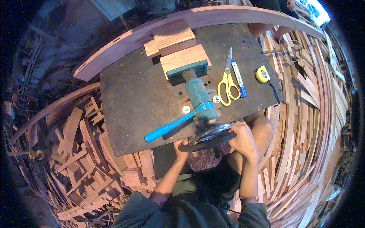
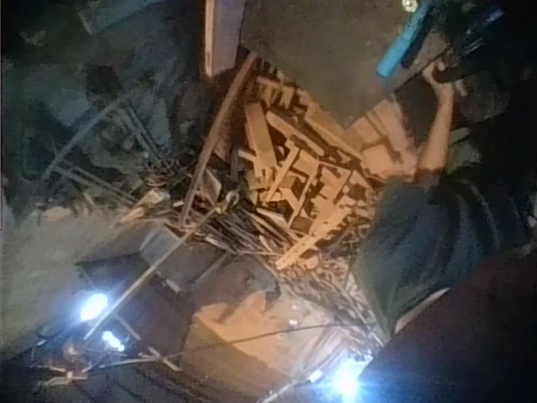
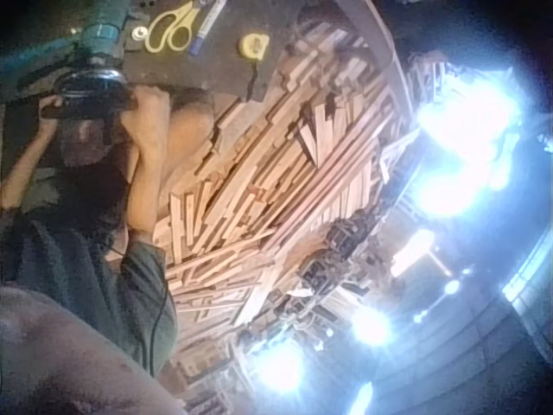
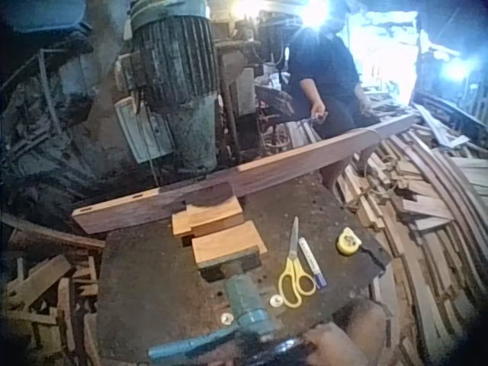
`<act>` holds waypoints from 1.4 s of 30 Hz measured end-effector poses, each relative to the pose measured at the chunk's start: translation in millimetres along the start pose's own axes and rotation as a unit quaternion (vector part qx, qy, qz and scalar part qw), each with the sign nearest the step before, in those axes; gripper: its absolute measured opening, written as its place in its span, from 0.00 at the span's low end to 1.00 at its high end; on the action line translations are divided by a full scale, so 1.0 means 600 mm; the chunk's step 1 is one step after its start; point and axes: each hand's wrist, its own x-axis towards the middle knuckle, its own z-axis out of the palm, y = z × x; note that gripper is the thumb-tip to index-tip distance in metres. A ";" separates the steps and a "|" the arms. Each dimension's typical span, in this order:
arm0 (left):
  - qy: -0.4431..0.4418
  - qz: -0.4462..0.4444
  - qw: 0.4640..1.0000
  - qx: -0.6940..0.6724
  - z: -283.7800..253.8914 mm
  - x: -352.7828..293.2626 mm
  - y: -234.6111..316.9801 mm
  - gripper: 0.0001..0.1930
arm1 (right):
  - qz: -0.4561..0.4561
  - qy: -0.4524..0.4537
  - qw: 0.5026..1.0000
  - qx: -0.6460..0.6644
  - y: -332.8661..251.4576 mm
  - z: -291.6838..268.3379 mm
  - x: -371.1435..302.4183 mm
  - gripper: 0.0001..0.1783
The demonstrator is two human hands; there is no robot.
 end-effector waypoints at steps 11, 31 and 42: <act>0.020 -0.039 0.999 -0.019 0.003 0.002 -0.010 0.17 | 0.029 0.072 0.997 0.005 0.005 0.005 -0.003 0.04; 0.008 -0.050 0.999 -0.006 0.001 0.000 -0.015 0.15 | 0.121 0.100 0.987 0.019 0.023 0.023 -0.008 0.16; 0.027 -0.036 0.998 -0.032 0.007 0.001 -0.013 0.16 | 0.106 0.078 0.991 0.006 0.014 0.012 -0.003 0.19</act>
